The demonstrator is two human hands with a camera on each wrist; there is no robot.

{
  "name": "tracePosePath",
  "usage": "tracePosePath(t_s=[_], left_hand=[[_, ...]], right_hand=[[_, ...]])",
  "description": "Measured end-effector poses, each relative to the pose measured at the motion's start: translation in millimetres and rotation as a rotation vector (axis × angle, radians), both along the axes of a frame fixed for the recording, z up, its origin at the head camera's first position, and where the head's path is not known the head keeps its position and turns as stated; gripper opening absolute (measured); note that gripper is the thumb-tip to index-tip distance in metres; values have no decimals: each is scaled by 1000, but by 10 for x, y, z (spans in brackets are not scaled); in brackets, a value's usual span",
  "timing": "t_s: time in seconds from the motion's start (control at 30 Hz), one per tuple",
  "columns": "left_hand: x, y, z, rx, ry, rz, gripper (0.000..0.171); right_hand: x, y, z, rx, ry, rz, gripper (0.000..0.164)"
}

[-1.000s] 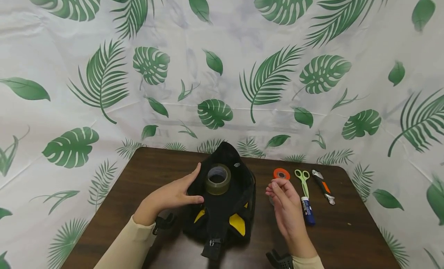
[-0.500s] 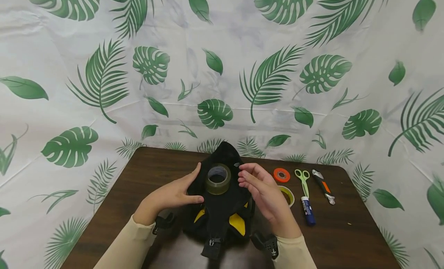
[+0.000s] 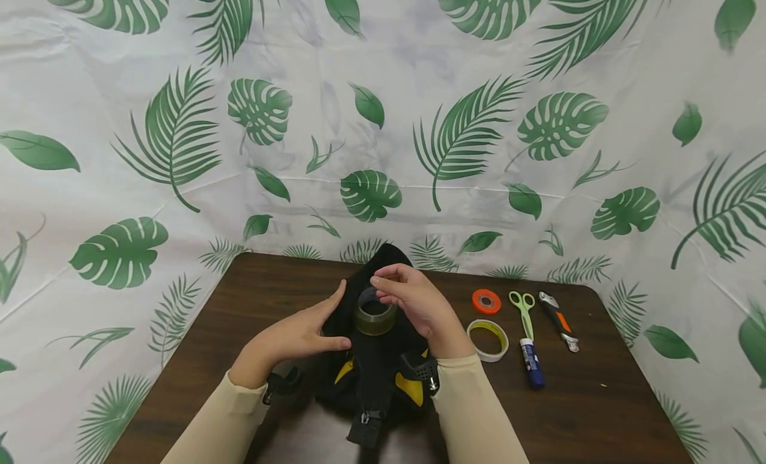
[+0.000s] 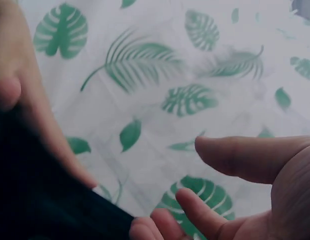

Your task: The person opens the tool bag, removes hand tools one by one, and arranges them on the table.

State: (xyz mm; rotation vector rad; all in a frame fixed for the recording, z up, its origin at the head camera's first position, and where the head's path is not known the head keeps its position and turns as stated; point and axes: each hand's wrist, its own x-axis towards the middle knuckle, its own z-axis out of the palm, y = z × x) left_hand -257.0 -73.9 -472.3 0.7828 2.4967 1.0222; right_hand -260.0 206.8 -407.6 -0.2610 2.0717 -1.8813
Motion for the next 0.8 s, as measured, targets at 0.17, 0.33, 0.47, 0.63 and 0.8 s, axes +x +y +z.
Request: tracePosePath(t_s=[0.17,0.33,0.47,0.63,0.8], left_hand=[[-1,-6,9,4,-1,-2,121],[-6,-17,8,4,-5,-11,122],[-10,-26,17,2,-10,-17,121],[-18,-31,16,-6,-6,-17,121],[-13,-43,19,-7,-17,-17,121]], right_hand=[[-186,-109,-66,78,-35,-83,43],[-331,-164,-226,106,-67,-129,48],[-397,-165,-388,128,-106,-135,56],[-440,-165,-557,175,-115,-137,64],[-470,-176,-644,240,-109,-121,74]])
